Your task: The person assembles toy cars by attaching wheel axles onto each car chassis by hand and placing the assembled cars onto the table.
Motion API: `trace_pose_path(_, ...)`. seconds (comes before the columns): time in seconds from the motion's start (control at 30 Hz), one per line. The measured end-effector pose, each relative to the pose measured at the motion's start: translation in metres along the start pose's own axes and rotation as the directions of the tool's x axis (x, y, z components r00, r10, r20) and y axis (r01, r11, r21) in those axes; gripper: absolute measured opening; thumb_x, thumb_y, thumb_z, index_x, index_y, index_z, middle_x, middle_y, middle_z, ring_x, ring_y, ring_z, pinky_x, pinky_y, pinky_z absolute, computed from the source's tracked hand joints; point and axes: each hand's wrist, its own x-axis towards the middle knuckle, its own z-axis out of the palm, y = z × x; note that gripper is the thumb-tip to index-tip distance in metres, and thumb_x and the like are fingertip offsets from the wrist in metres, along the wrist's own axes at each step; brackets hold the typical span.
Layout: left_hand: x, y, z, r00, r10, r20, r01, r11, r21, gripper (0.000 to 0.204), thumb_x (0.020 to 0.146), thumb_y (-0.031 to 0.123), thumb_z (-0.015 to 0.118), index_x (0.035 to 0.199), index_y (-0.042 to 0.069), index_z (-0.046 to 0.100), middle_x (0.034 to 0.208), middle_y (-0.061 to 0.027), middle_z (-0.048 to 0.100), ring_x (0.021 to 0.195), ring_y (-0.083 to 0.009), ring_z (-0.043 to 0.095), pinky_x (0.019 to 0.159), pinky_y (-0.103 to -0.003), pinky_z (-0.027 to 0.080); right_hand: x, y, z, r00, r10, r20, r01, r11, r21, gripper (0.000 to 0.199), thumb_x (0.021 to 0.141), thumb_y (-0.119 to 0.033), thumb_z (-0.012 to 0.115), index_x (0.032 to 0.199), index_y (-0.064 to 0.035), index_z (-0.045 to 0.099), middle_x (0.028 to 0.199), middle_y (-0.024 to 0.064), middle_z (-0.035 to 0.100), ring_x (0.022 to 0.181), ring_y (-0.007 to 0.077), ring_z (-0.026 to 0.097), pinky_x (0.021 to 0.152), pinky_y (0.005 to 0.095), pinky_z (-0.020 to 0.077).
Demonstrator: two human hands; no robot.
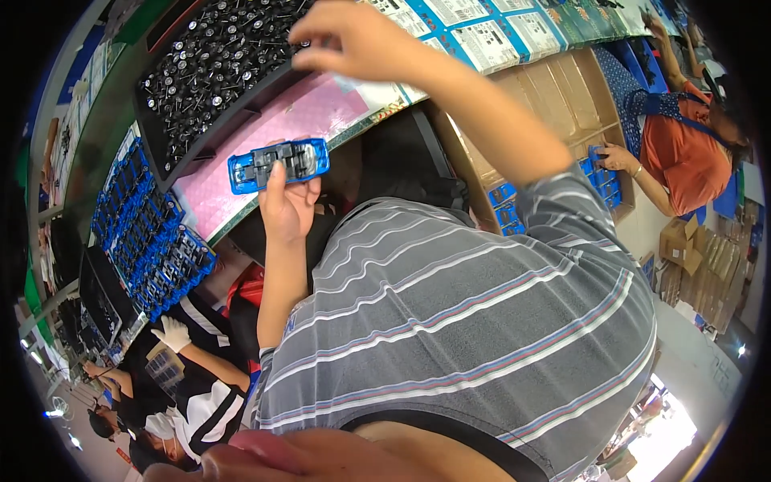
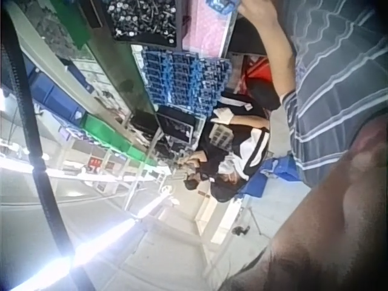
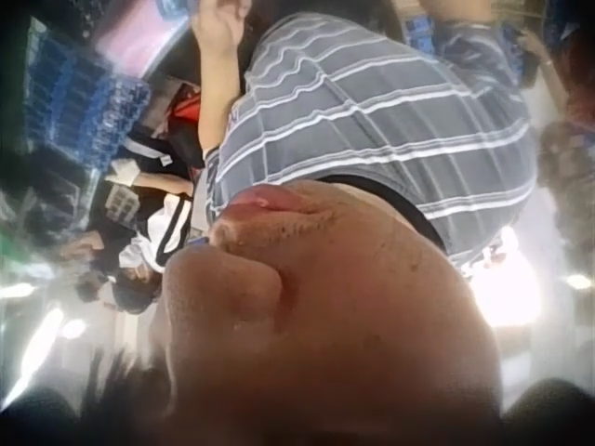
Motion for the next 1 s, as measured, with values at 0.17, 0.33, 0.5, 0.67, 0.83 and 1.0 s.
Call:
trace_pose_path(0.17, -0.013, 0.009, -0.013, 0.997, 0.023, -0.079, -0.021, 1.000, 0.018, 0.034, 0.100, 0.024, 0.056, 0.129, 0.008, 0.048, 0.108, -0.0128, 0.067, 0.065, -0.0162, 0.064, 0.049, -0.025, 0.045, 0.089, 0.062, 0.011, 0.965, 0.100, 0.243, 0.020, 0.894, -0.447, 0.024, 0.070, -0.015, 0.082, 0.092, -0.0063, 0.075, 0.079, 0.0182, 0.070, 0.077, 0.0347, 0.068, 0.072, 0.0414, 0.0549)
trace_pose_path(0.33, -0.029, 0.013, -0.025, 0.989, 0.055, -0.140, -0.051, 0.998, 0.034, 0.034, 0.100, 0.025, 0.059, 0.128, 0.008, 0.049, 0.100, -0.0110, 0.068, 0.065, -0.0163, 0.064, 0.050, -0.024, 0.044, 0.115, 0.059, 0.028, 0.875, 0.215, 0.435, 0.109, 0.786, -0.608, 0.017, 0.069, -0.016, 0.082, 0.082, -0.0065, 0.077, 0.078, 0.0171, 0.071, 0.075, 0.0334, 0.069, 0.071, 0.0408, 0.0546)
trace_pose_path(0.5, -0.031, 0.013, -0.034, 0.981, 0.137, -0.138, -0.132, 0.990, 0.045, 0.026, 0.101, 0.022, 0.057, 0.116, 0.000, 0.057, 0.100, -0.0126, 0.067, 0.074, -0.0198, 0.065, 0.055, -0.027, 0.049, 0.076, 0.016, 0.021, 0.930, -0.355, 0.093, 0.365, 0.869, -0.334, 0.012, 0.074, -0.012, 0.077, 0.080, -0.0035, 0.073, 0.082, 0.0162, 0.069, 0.082, 0.0318, 0.068, 0.070, 0.0399, 0.0540)
trace_pose_path(0.67, -0.020, 0.018, -0.035, 0.981, 0.156, -0.113, -0.150, 0.987, 0.060, 0.039, 0.105, 0.033, 0.049, 0.120, -0.002, 0.057, 0.101, -0.0137, 0.068, 0.076, -0.0209, 0.064, 0.060, -0.027, 0.050, 0.004, -0.027, 0.050, 0.942, -0.296, 0.162, 0.303, 0.953, -0.024, 0.018, 0.080, -0.010, 0.075, 0.094, -0.0049, 0.064, 0.121, 0.0132, 0.065, 0.112, 0.0286, 0.063, 0.093, 0.0373, 0.0499)
trace_pose_path(0.83, -0.005, 0.017, -0.026, 0.991, 0.131, -0.023, -0.131, 0.991, 0.013, 0.032, 0.104, 0.027, 0.053, 0.121, -0.001, 0.054, 0.104, -0.0154, 0.067, 0.077, -0.0216, 0.066, 0.059, -0.028, 0.052, -0.038, -0.053, 0.083, 0.965, -0.197, 0.172, 0.189, 0.980, 0.059, 0.034, 0.075, -0.006, 0.075, 0.105, -0.0014, 0.058, 0.117, 0.0157, 0.063, 0.112, 0.0344, 0.060, 0.096, 0.0398, 0.0482)
trace_pose_path(1.0, -0.005, 0.007, -0.025, 0.991, 0.128, -0.047, -0.125, 0.990, 0.061, 0.031, 0.104, 0.025, 0.053, 0.121, 0.000, 0.054, 0.102, -0.0148, 0.067, 0.077, -0.0208, 0.066, 0.060, -0.028, 0.052, -0.035, -0.039, 0.083, 0.966, -0.184, 0.180, 0.162, 0.978, 0.130, 0.035, 0.073, -0.008, 0.074, 0.103, -0.0010, 0.058, 0.102, 0.0144, 0.061, 0.101, 0.0334, 0.060, 0.088, 0.0405, 0.0491)
